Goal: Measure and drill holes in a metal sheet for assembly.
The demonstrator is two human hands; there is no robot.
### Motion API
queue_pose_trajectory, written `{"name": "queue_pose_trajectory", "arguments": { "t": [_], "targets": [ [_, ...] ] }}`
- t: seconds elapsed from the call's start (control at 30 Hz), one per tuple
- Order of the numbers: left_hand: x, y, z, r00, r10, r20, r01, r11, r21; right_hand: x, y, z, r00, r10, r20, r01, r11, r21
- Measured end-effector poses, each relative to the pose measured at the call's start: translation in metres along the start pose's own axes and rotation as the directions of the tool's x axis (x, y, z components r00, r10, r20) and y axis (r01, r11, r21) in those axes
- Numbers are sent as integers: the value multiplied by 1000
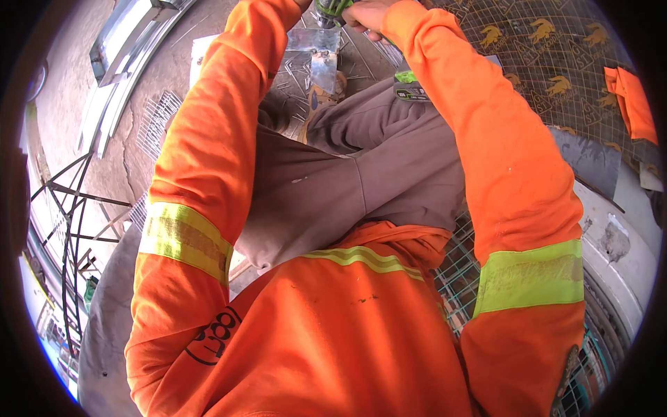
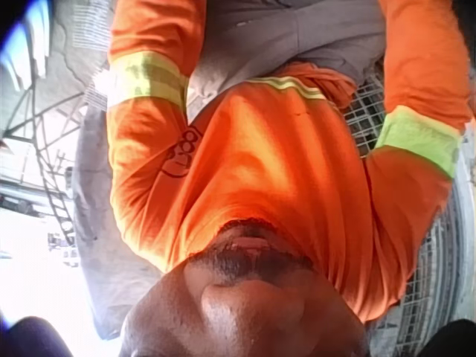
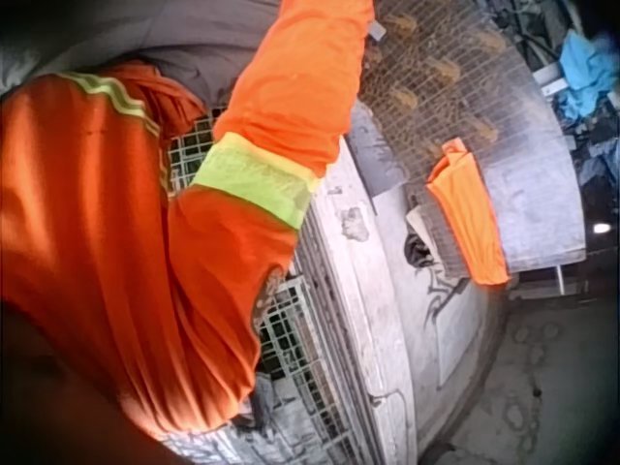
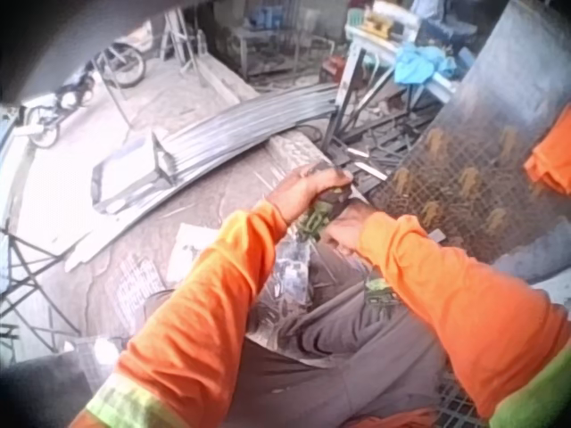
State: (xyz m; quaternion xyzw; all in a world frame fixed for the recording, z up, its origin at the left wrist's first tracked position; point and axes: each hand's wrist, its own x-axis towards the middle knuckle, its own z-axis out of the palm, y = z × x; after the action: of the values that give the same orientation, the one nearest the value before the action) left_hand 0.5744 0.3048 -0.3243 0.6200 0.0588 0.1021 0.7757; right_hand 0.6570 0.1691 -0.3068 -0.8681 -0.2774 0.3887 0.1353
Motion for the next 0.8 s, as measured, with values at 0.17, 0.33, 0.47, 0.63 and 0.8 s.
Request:
{"name": "queue_pose_trajectory", "arguments": {
  "t": [0.17,0.33,0.47,0.63,0.8],
  "targets": [
    [9,-6,-9,1000,14,20,-14,1000,14,12,-3,-7,996,32,83,-28,998,-50],
    [7,-7,-12,999,3,-37,-5,999,-47,16,-20,-12,993,10,119,18,973,-230],
    [-1,-10,-19,995,-9,-102,-5,991,-133,17,-30,-10,984,-39,172,79,970,-229],
    [-17,-13,-28,995,-40,-88,18,972,-236,-2,-54,-2,992,62,110,-18,932,-362],
    [-25,-16,-33,988,68,-135,-97,970,-221,-3,-61,1,991,-29,128,79,911,-404]
  ]
}}
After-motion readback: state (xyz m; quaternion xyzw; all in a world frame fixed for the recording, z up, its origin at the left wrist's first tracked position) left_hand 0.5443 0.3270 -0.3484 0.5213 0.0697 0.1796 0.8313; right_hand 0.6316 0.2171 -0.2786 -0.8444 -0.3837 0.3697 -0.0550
